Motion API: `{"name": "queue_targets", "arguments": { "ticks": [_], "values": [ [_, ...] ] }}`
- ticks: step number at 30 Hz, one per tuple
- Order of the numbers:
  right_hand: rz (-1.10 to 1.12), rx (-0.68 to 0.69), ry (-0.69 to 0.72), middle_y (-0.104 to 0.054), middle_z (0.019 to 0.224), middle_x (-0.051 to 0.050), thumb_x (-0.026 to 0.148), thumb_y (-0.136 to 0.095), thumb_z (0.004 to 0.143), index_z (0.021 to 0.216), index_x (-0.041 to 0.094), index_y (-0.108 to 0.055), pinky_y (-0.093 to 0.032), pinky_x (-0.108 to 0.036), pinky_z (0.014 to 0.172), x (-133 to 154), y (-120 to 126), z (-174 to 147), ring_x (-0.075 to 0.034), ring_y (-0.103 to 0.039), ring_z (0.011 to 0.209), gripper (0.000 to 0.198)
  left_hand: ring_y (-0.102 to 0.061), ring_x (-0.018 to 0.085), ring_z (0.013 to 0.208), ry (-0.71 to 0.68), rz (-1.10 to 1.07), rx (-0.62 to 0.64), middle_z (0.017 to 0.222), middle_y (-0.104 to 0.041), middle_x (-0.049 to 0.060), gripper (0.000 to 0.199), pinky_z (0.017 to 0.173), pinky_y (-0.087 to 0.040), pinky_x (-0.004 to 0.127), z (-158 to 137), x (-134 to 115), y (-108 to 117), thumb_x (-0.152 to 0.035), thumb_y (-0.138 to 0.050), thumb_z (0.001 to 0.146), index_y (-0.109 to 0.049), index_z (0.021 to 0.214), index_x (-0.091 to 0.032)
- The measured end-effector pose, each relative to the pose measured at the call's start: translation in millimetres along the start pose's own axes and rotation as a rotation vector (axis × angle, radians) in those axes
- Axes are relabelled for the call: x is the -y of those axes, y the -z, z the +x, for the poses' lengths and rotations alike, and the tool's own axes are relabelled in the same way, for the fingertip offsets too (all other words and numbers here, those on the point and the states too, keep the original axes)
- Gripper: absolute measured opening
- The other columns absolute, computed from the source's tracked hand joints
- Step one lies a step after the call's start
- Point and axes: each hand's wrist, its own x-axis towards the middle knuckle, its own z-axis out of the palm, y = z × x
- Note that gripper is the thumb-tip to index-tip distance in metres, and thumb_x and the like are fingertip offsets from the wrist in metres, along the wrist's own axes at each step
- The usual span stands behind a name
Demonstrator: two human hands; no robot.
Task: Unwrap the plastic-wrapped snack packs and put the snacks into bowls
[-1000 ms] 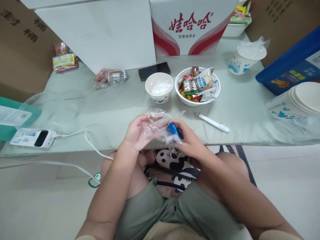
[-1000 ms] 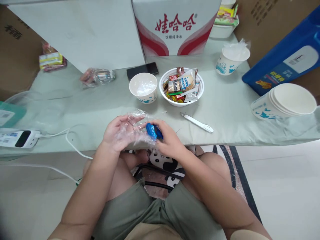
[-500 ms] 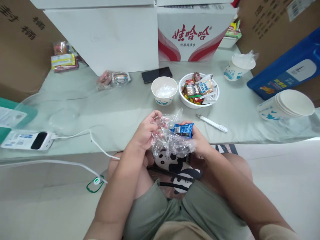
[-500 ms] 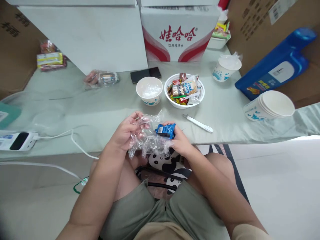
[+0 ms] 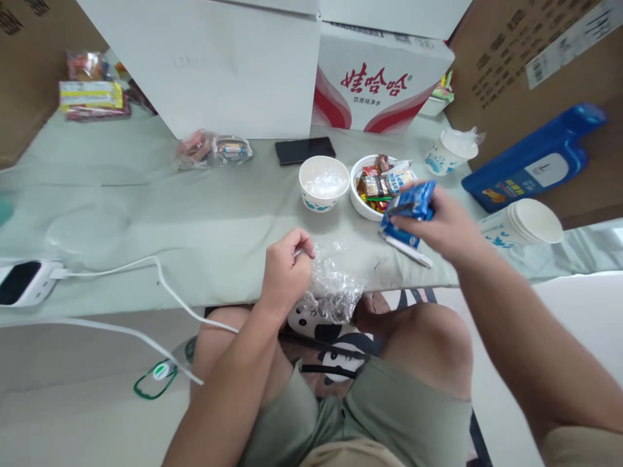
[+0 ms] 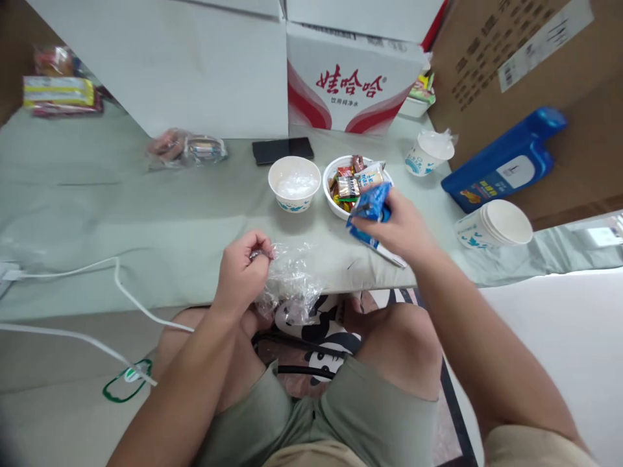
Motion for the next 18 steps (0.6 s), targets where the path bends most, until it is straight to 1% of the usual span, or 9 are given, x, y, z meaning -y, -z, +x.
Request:
{"name": "queue_targets", "arguments": {
  "ticks": [2,3,5,6,8,11,12,15,18],
  "values": [
    [-0.371,-0.034,0.187,-0.070,0.110,-0.008,0.033,-0.085,0.070,0.116,0.026,-0.067,-0.054,-0.051,0.091,18.9,15.7,36.8,-0.034,-0.066,0.105,0.049,-0.044,0.011,0.055,-0.022,0.011,0.012,0.060,-0.051,-0.005,0.021,0.055,-0.032,0.026,2.3,-1.0,-2.1,-0.001,-0.043,0.066,-0.052,0.066,-0.020],
    [-0.537,-0.035,0.236,-0.068,0.117,-0.011,0.032,-0.083,0.073,0.119,0.026,-0.068,-0.053,-0.050,0.090,27.2,18.8,55.0,-0.035,-0.064,0.108,0.049,-0.045,0.011,0.055,-0.034,0.016,0.016,0.060,-0.052,-0.005,0.022,0.056,-0.033,0.026,3.4,-1.3,-3.1,-0.001,-0.043,0.066,-0.052,0.066,-0.020],
    [-0.819,0.006,0.264,-0.063,0.130,-0.014,0.031,-0.077,0.080,0.127,0.025,-0.067,-0.051,-0.048,0.089,38.5,16.5,88.2,-0.035,-0.063,0.112,0.048,-0.046,0.011,0.056,-0.052,0.020,0.020,0.060,-0.053,-0.005,0.022,0.056,-0.034,0.026,5.6,-2.0,-4.9,-0.001,-0.043,0.067,-0.052,0.066,-0.020],
    [-0.922,0.054,0.252,-0.061,0.134,-0.014,0.032,-0.074,0.084,0.129,0.025,-0.066,-0.051,-0.047,0.088,40.9,12.5,102.8,-0.035,-0.063,0.113,0.045,-0.047,0.011,0.055,-0.059,0.022,0.021,0.060,-0.053,-0.005,0.022,0.055,-0.033,0.026,6.4,-2.4,-5.5,-0.001,-0.043,0.068,-0.052,0.066,-0.020],
    [-1.050,0.184,0.183,-0.062,0.132,-0.013,0.032,-0.068,0.089,0.128,0.027,-0.068,-0.050,-0.047,0.086,39.6,3.4,127.5,-0.033,-0.063,0.112,0.039,-0.046,0.011,0.054,-0.070,0.025,0.026,0.059,-0.051,-0.005,0.022,0.054,-0.032,0.026,7.5,-3.1,-6.3,0.000,-0.043,0.068,-0.051,0.065,-0.021],
    [-1.149,0.328,0.099,-0.065,0.128,-0.011,0.033,-0.067,0.090,0.127,0.032,-0.072,-0.050,-0.049,0.084,30.4,-4.1,153.5,-0.035,-0.065,0.110,0.037,-0.044,0.010,0.052,-0.077,0.019,0.028,0.057,-0.049,-0.005,0.023,0.052,-0.031,0.026,7.8,-3.9,-6.3,0.000,-0.043,0.069,-0.050,0.065,-0.021],
    [-1.176,0.347,0.116,-0.065,0.130,-0.011,0.035,-0.068,0.089,0.128,0.033,-0.072,-0.050,-0.050,0.084,27.6,-4.3,159.2,-0.036,-0.065,0.110,0.039,-0.044,0.010,0.052,-0.079,0.016,0.025,0.057,-0.049,-0.005,0.023,0.052,-0.032,0.026,7.6,-4.0,-6.1,0.001,-0.043,0.069,-0.050,0.065,-0.021],
    [-1.240,0.389,0.247,-0.064,0.135,-0.011,0.041,-0.066,0.091,0.128,0.032,-0.073,-0.049,-0.050,0.086,24.8,-4.1,167.0,-0.036,-0.063,0.113,0.039,-0.046,0.010,0.054,-0.092,0.011,0.020,0.058,-0.050,-0.005,0.023,0.054,-0.033,0.026,7.1,-3.8,-5.6,0.001,-0.043,0.069,-0.050,0.065,-0.021],
    [-1.337,0.458,0.273,-0.065,0.134,-0.012,0.037,-0.060,0.093,0.129,0.028,-0.073,-0.050,-0.048,0.086,31.1,-11.3,162.3,-0.036,-0.063,0.115,0.039,-0.047,0.010,0.054,-0.099,0.003,0.025,0.059,-0.050,-0.005,0.024,0.054,-0.033,0.026,7.4,-3.7,-6.6,0.001,-0.042,0.069,-0.051,0.066,-0.021]
  ]
}}
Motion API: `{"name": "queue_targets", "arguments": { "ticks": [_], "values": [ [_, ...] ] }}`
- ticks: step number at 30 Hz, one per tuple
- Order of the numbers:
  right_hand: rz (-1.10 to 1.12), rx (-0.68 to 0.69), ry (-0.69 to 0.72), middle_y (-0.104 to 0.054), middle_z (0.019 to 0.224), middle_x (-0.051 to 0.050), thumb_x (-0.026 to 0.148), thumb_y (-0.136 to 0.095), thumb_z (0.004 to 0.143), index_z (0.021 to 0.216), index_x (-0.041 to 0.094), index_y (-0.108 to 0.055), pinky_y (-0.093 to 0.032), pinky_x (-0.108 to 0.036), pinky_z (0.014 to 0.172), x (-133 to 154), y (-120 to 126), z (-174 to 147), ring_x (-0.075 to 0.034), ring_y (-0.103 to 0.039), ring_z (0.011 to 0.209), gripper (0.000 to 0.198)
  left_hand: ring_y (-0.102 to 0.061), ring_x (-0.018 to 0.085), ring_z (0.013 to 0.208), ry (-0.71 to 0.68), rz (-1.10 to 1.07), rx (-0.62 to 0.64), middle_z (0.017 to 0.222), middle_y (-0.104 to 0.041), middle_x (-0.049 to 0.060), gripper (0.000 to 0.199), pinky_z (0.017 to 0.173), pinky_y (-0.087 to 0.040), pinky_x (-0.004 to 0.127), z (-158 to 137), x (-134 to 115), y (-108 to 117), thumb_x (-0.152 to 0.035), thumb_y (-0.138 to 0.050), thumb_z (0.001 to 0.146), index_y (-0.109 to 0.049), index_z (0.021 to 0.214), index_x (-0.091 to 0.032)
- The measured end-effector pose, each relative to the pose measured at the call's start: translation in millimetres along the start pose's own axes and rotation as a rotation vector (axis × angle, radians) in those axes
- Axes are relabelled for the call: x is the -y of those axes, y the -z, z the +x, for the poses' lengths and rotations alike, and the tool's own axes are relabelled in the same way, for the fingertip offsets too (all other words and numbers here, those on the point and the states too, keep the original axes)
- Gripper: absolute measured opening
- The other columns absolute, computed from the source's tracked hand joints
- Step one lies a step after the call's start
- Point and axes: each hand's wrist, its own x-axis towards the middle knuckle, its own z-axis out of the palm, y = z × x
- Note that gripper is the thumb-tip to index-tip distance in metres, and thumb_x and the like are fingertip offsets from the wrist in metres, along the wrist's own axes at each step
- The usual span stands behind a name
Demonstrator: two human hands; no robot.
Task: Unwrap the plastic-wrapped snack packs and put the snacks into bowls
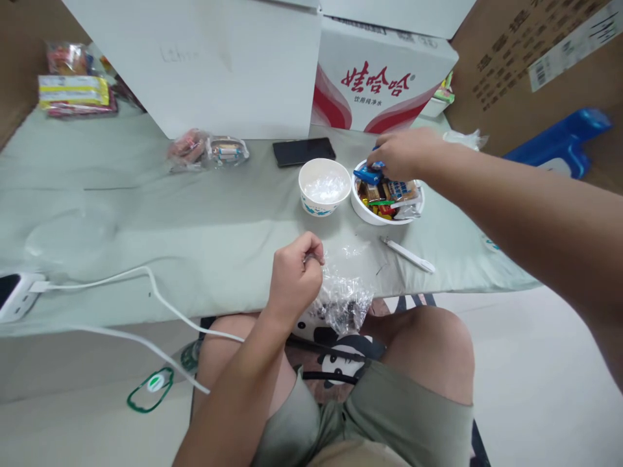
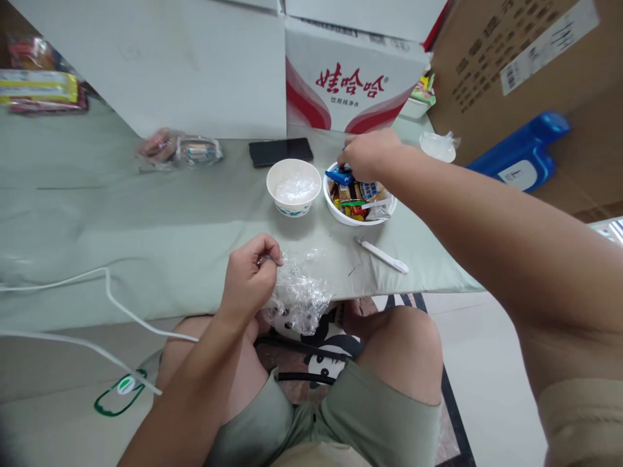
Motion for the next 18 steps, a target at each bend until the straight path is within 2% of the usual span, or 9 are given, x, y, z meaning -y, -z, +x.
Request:
{"name": "queue_targets", "arguments": {
  "ticks": [5,7,8,10,12,13,15,18],
  "values": [
    [-0.089,0.108,-0.019,-0.064,0.135,-0.013,0.021,-0.056,0.094,0.136,0.029,-0.068,-0.050,-0.045,0.082,21.9,11.4,-7.2,-0.037,-0.064,0.115,0.045,-0.046,0.011,0.053,0.006,-0.008,0.020,0.058,-0.050,-0.005,0.024,0.053,-0.032,0.026,1.1,-0.2,-3.4,0.001,-0.043,0.068,-0.051,0.065,-0.021],
    [-0.047,0.080,-0.039,-0.061,0.140,-0.013,0.018,-0.057,0.093,0.141,0.032,-0.063,-0.050,-0.043,0.080,19.9,11.5,-12.5,-0.036,-0.066,0.112,0.051,-0.046,0.011,0.053,0.015,-0.012,0.022,0.057,-0.050,-0.005,0.024,0.054,-0.032,0.026,0.6,0.0,-3.7,0.001,-0.043,0.068,-0.051,0.065,-0.021],
    [0.012,0.016,-0.060,-0.059,0.143,-0.014,0.018,-0.059,0.092,0.145,0.032,-0.059,-0.051,-0.042,0.079,16.5,9.2,-16.6,-0.034,-0.067,0.110,0.055,-0.045,0.011,0.053,0.025,-0.013,0.021,0.057,-0.050,-0.005,0.024,0.054,-0.032,0.026,0.1,0.1,-3.6,0.001,-0.043,0.068,-0.051,0.065,-0.021],
    [0.208,-0.205,-0.104,-0.058,0.144,-0.014,0.022,-0.065,0.089,0.150,0.030,-0.051,-0.052,-0.041,0.080,7.5,-1.1,-29.2,-0.030,-0.067,0.105,0.062,-0.045,0.011,0.053,0.046,-0.010,0.021,0.057,-0.051,-0.005,0.023,0.054,-0.032,0.026,-1.5,0.1,-2.8,0.000,-0.044,0.068,-0.052,0.066,-0.022],
    [0.438,-0.431,-0.115,-0.063,0.134,-0.014,0.032,-0.071,0.086,0.147,0.027,-0.050,-0.053,-0.040,0.081,-0.6,-18.1,-47.2,-0.029,-0.066,0.101,0.064,-0.045,0.012,0.053,0.063,-0.007,0.026,0.058,-0.052,-0.005,0.023,0.055,-0.033,0.027,-3.3,-0.3,-1.7,0.000,-0.045,0.068,-0.052,0.066,-0.022],
    [0.533,-0.503,-0.110,-0.067,0.127,-0.013,0.038,-0.074,0.084,0.142,0.026,-0.053,-0.053,-0.041,0.082,-3.1,-27.9,-57.4,-0.029,-0.066,0.100,0.063,-0.045,0.012,0.053,0.066,-0.006,0.029,0.058,-0.052,-0.005,0.023,0.055,-0.033,0.027,-3.9,-0.8,-1.2,0.000,-0.045,0.068,-0.052,0.066,-0.022],
    [0.659,-0.563,-0.106,-0.071,0.115,-0.011,0.044,-0.078,0.079,0.131,0.024,-0.060,-0.054,-0.044,0.081,-4.4,-46.3,-77.3,-0.030,-0.066,0.096,0.058,-0.045,0.012,0.054,0.072,-0.009,0.035,0.059,-0.053,-0.005,0.023,0.055,-0.033,0.027,-4.2,-1.8,-0.5,0.000,-0.045,0.067,-0.052,0.066,-0.022],
    [0.737,-0.518,-0.116,-0.075,0.105,-0.010,0.041,-0.078,0.076,0.120,0.022,-0.069,-0.054,-0.046,0.080,0.7,-62.3,-99.3,-0.030,-0.067,0.090,0.049,-0.044,0.012,0.053,0.081,-0.013,0.033,0.058,-0.052,-0.004,0.023,0.055,-0.033,0.027,-2.2,-3.1,-0.7,0.000,-0.045,0.066,-0.052,0.066,-0.022]
  ]
}}
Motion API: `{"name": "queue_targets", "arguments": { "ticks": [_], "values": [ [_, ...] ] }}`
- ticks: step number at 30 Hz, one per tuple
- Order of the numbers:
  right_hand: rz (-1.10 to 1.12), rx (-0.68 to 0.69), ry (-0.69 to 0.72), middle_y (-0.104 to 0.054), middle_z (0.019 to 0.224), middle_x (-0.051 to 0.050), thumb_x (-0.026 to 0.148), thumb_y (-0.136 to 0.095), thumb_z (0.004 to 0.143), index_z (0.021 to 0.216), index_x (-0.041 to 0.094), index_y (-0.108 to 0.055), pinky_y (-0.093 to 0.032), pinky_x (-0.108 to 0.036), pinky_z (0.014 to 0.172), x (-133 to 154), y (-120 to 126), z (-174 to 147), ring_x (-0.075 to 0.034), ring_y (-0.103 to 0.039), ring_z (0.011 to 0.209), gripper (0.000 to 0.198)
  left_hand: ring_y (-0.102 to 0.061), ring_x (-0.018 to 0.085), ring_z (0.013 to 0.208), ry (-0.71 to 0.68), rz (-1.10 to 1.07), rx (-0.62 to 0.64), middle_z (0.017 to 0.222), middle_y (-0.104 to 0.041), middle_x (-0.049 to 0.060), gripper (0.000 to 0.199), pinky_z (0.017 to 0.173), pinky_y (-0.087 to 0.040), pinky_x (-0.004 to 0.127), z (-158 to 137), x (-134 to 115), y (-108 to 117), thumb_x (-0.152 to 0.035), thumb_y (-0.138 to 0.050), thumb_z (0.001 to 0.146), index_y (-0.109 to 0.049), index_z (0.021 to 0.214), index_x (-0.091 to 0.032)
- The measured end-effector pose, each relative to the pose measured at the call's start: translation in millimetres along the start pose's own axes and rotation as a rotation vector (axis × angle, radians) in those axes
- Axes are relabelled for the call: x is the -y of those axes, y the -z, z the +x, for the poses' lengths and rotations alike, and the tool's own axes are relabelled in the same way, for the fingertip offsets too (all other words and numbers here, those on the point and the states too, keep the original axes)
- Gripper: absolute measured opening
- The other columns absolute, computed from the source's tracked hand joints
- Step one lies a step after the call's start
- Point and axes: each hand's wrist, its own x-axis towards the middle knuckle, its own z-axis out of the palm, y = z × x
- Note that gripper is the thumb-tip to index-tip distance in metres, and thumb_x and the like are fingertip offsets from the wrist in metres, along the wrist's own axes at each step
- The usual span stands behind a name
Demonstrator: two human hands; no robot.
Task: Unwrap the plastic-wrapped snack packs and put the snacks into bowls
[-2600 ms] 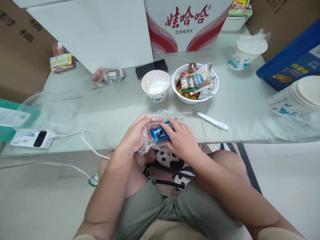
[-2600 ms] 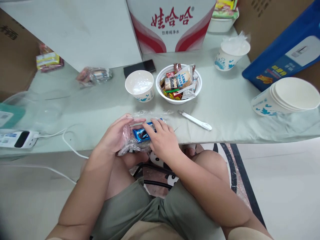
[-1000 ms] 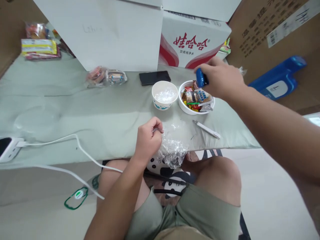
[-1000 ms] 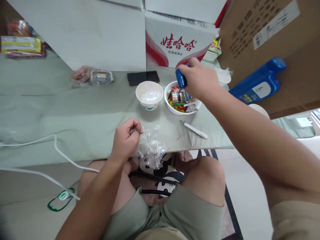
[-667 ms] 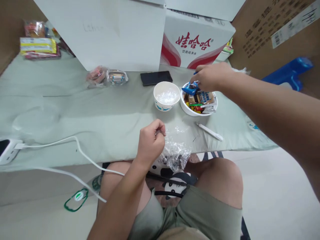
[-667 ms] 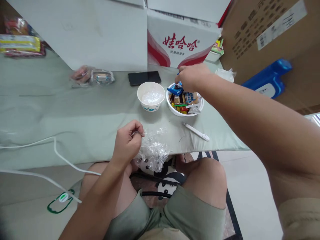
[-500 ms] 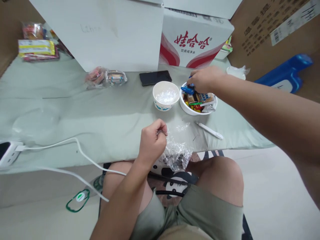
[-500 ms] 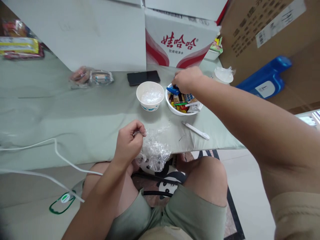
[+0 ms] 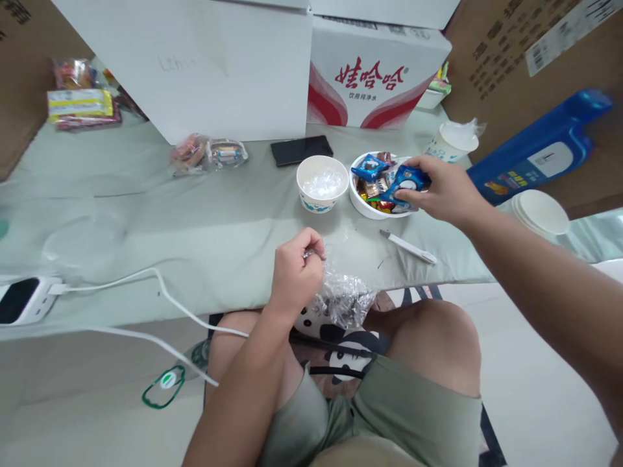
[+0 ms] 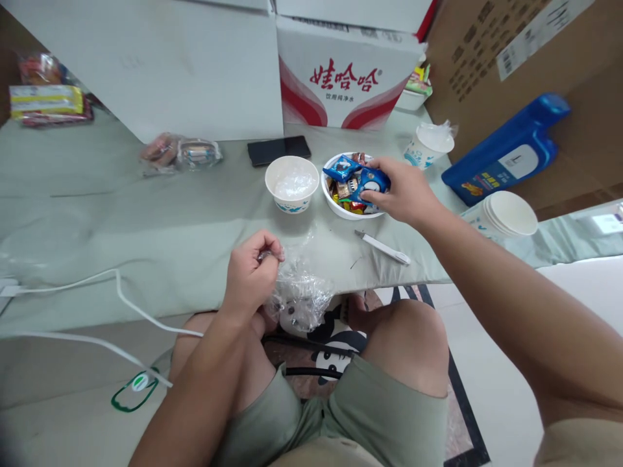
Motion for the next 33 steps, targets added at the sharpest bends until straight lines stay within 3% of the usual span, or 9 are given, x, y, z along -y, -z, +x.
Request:
{"name": "queue_targets", "arguments": {
  "ticks": [4,11,18,23,25,28,30,31,33],
  "values": [
    [-0.030,0.076,0.047,-0.075,0.112,-0.011,0.034,-0.071,0.079,0.117,0.024,-0.072,-0.054,-0.047,0.086,5.4,1.8,-10.3,-0.030,-0.068,0.092,0.039,-0.043,0.012,0.053,0.014,-0.003,-0.012,0.059,-0.052,-0.004,0.022,0.054,-0.031,0.027,3.6,-0.7,-3.7,-0.001,-0.045,0.065,-0.052,0.065,-0.022],
    [-0.172,0.101,0.101,-0.075,0.112,-0.010,0.026,-0.068,0.078,0.110,0.026,-0.072,-0.053,-0.046,0.087,10.0,-7.3,3.0,-0.032,-0.068,0.097,0.032,-0.045,0.011,0.054,0.005,0.007,-0.012,0.059,-0.053,-0.004,0.021,0.055,-0.033,0.027,5.2,0.5,-9.0,-0.001,-0.045,0.066,-0.052,0.065,-0.021],
    [-0.264,0.291,0.266,-0.077,0.103,-0.005,0.018,-0.069,0.076,0.096,0.025,-0.076,-0.050,-0.040,0.085,25.4,-26.5,35.0,-0.029,-0.068,0.097,0.022,-0.045,0.011,0.054,0.004,0.024,-0.006,0.058,-0.053,-0.004,0.022,0.055,-0.034,0.027,4.9,1.6,-8.8,-0.002,-0.045,0.065,-0.054,0.066,-0.021],
    [-0.302,0.433,0.245,-0.077,0.099,-0.005,0.017,-0.071,0.072,0.103,0.026,-0.076,-0.049,-0.038,0.080,34.9,-29.9,50.6,-0.028,-0.067,0.093,0.033,-0.047,0.011,0.057,0.014,-0.007,0.002,0.061,-0.055,-0.003,0.020,0.056,-0.035,0.027,5.7,0.8,-6.3,-0.003,-0.046,0.065,-0.054,0.065,-0.021],
    [-0.280,0.370,0.224,-0.076,0.107,-0.006,0.021,-0.071,0.074,0.107,0.028,-0.075,-0.050,-0.042,0.085,39.9,-20.1,43.8,-0.031,-0.066,0.102,0.034,-0.047,0.011,0.058,0.040,-0.064,0.008,0.061,-0.055,-0.003,0.018,0.056,-0.035,0.026,6.2,1.2,-4.5,-0.005,-0.046,0.064,-0.054,0.065,-0.021],
    [-0.091,0.074,0.138,-0.073,0.119,-0.009,0.032,-0.066,0.084,0.113,0.030,-0.071,-0.050,-0.050,0.097,47.4,-3.6,8.9,-0.034,-0.063,0.114,0.029,-0.047,0.011,0.058,0.097,-0.225,0.054,0.063,-0.055,-0.002,0.015,0.053,-0.033,0.026,6.4,2.0,-0.6,-0.008,-0.046,0.062,-0.053,0.066,-0.021],
    [0.119,-0.090,0.042,-0.072,0.115,-0.011,0.040,-0.065,0.087,0.112,0.028,-0.068,-0.050,-0.052,0.100,49.7,-5.4,-26.3,-0.033,-0.064,0.112,0.028,-0.044,0.010,0.054,0.156,-0.380,0.109,0.062,-0.053,-0.003,0.014,0.049,-0.030,0.025,6.2,1.4,2.4,-0.011,-0.047,0.058,-0.050,0.066,-0.021],
    [0.256,-0.102,0.021,-0.071,0.115,-0.011,0.043,-0.067,0.086,0.113,0.027,-0.066,-0.051,-0.052,0.100,50.2,-12.6,-44.4,-0.032,-0.065,0.112,0.031,-0.043,0.009,0.052,0.192,-0.457,0.139,0.061,-0.052,-0.003,0.014,0.047,-0.028,0.025,5.9,0.4,3.8,-0.012,-0.048,0.057,-0.048,0.066,-0.022],
    [0.584,-0.023,-0.015,-0.064,0.136,-0.010,0.051,-0.074,0.082,0.127,0.030,-0.059,-0.051,-0.051,0.106,51.9,-37.5,-75.4,-0.031,-0.062,0.126,0.052,-0.039,0.008,0.048,0.275,-0.578,0.197,0.060,-0.049,-0.004,0.017,0.044,-0.023,0.024,4.9,-3.2,6.2,-0.014,-0.049,0.053,-0.044,0.067,-0.022]
  ]
}}
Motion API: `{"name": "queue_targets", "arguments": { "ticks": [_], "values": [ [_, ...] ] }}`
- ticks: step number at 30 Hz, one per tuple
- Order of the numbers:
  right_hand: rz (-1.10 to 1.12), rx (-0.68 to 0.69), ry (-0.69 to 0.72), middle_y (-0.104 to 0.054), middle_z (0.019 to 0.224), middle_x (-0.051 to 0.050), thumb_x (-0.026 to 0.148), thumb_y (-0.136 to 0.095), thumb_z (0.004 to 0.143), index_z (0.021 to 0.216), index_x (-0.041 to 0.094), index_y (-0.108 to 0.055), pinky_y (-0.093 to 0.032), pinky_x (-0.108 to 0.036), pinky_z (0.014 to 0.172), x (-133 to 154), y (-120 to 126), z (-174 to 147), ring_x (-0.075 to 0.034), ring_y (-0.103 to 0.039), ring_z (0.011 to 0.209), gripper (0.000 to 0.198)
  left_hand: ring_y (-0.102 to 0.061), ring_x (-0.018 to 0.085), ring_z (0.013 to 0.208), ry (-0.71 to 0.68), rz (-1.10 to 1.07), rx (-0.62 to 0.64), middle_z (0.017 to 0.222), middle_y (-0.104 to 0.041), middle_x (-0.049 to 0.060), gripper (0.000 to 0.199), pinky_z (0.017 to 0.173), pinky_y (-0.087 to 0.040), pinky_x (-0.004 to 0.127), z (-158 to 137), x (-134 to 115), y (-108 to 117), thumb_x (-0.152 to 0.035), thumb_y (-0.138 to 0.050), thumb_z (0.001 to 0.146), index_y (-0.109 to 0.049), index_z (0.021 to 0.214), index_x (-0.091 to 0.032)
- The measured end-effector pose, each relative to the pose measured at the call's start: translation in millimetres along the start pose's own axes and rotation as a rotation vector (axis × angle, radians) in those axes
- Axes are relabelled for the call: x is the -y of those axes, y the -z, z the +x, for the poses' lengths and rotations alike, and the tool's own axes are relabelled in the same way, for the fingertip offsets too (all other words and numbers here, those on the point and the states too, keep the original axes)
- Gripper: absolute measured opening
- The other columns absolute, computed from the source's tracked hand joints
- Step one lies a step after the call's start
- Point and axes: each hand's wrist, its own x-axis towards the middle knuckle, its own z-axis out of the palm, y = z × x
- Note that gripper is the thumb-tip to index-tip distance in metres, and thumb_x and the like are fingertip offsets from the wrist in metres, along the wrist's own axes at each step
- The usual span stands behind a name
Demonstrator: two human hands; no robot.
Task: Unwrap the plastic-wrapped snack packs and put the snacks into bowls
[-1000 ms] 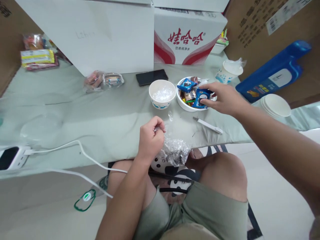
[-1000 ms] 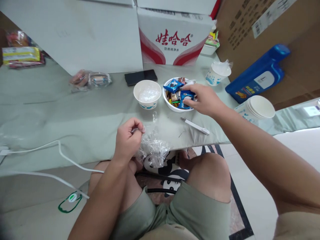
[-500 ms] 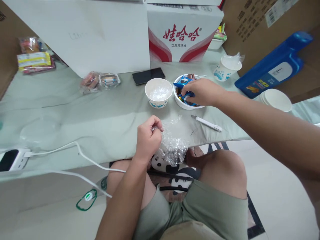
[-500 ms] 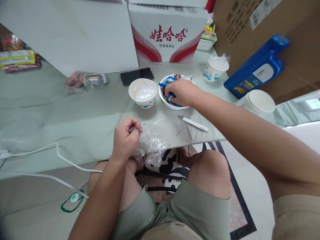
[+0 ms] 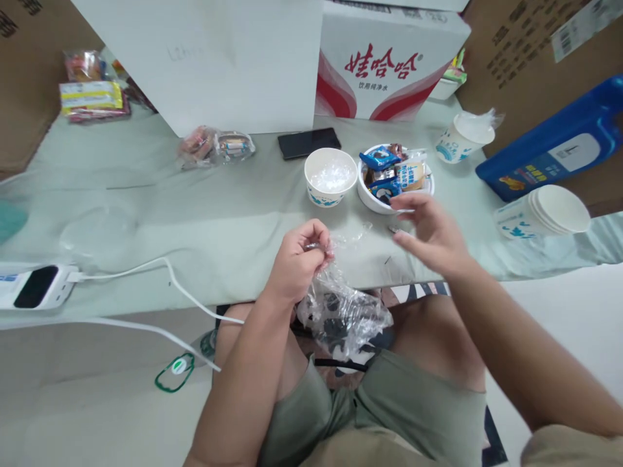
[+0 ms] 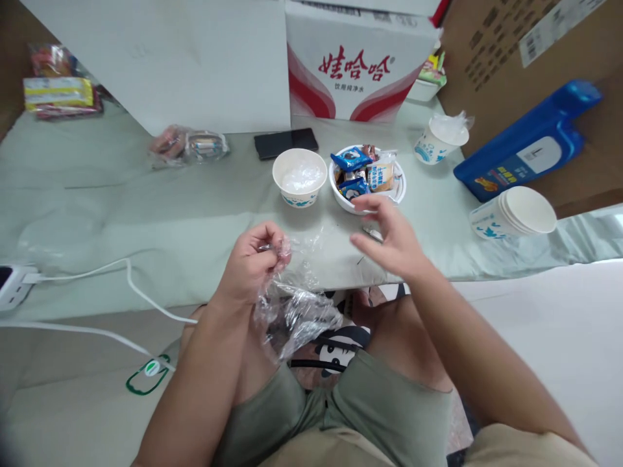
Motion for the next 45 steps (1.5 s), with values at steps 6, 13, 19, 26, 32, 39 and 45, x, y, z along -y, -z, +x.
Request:
{"name": "queue_targets", "arguments": {
  "ticks": [6,13,19,26,32,39,45],
  "values": [
    [0.496,0.139,-0.152,-0.068,0.135,-0.008,0.059,-0.089,0.066,0.116,0.031,-0.060,-0.049,-0.047,0.113,-18.5,-71.6,-24.4,-0.028,-0.063,0.130,0.065,-0.033,0.006,0.042,0.167,-0.043,0.147,0.058,-0.046,-0.004,0.027,0.040,-0.022,0.023,-7.1,-9.1,-4.2,-0.017,-0.056,0.051,-0.037,0.069,-0.024],
    [0.546,-0.210,-0.369,-0.042,0.051,0.010,0.071,-0.071,0.080,0.085,0.029,-0.052,-0.039,-0.028,0.044,-25.4,-59.5,-30.4,-0.011,-0.043,0.039,0.046,-0.055,0.013,0.059,0.054,0.624,-0.192,0.072,-0.066,0.002,0.021,0.054,-0.040,0.026,4.4,4.3,17.8,-0.010,-0.061,0.065,-0.062,0.084,-0.019],
    [0.508,-0.254,-0.412,-0.033,0.054,0.010,0.065,-0.072,0.080,0.086,0.030,-0.048,-0.026,-0.027,0.038,-37.1,-38.2,-36.8,-0.010,-0.030,0.037,0.043,-0.057,0.013,0.062,0.071,0.726,-0.217,0.068,-0.065,0.001,0.009,0.057,-0.042,0.024,7.2,4.4,30.5,-0.020,-0.071,0.074,-0.069,0.083,-0.017],
    [0.600,-0.377,-0.408,-0.024,0.057,0.009,0.056,-0.067,0.079,0.081,0.028,-0.040,-0.028,-0.027,0.042,-63.3,-16.8,-41.8,-0.010,-0.028,0.041,0.038,-0.041,0.009,0.046,0.120,0.576,-0.087,0.055,-0.055,-0.001,0.011,0.044,-0.031,0.023,6.2,-0.3,23.7,-0.028,-0.075,0.076,-0.067,0.073,-0.020],
    [0.521,-0.625,-0.251,-0.043,0.072,0.003,0.034,-0.063,0.073,0.079,0.025,-0.043,-0.047,-0.030,0.064,-72.1,-16.9,-47.9,-0.014,-0.052,0.068,0.023,-0.032,0.008,0.043,0.026,0.474,-0.243,0.048,-0.042,-0.005,0.008,0.042,-0.022,0.022,11.1,8.7,11.6,-0.024,-0.071,0.077,-0.065,0.073,-0.020],
    [-0.018,-0.751,0.104,-0.056,0.097,-0.005,0.026,-0.052,0.080,0.105,0.027,-0.051,-0.053,-0.046,0.086,-66.0,-9.2,-51.6,-0.024,-0.063,0.096,0.025,-0.029,0.008,0.046,-0.032,0.517,-0.175,0.050,-0.038,-0.007,0.014,0.045,-0.019,0.024,13.4,11.9,17.5,-0.033,-0.071,0.077,-0.067,0.076,-0.019],
    [-0.253,-0.173,0.401,-0.069,0.121,-0.012,0.041,-0.063,0.085,0.121,0.025,-0.058,-0.045,-0.054,0.106,-29.9,-33.7,-47.5,-0.034,-0.061,0.121,0.040,-0.039,0.009,0.054,-0.097,0.754,-0.007,0.059,-0.053,-0.003,0.021,0.050,-0.029,0.024,3.4,7.4,15.7,-0.039,-0.071,0.079,-0.071,0.078,-0.017]
  ]
}}
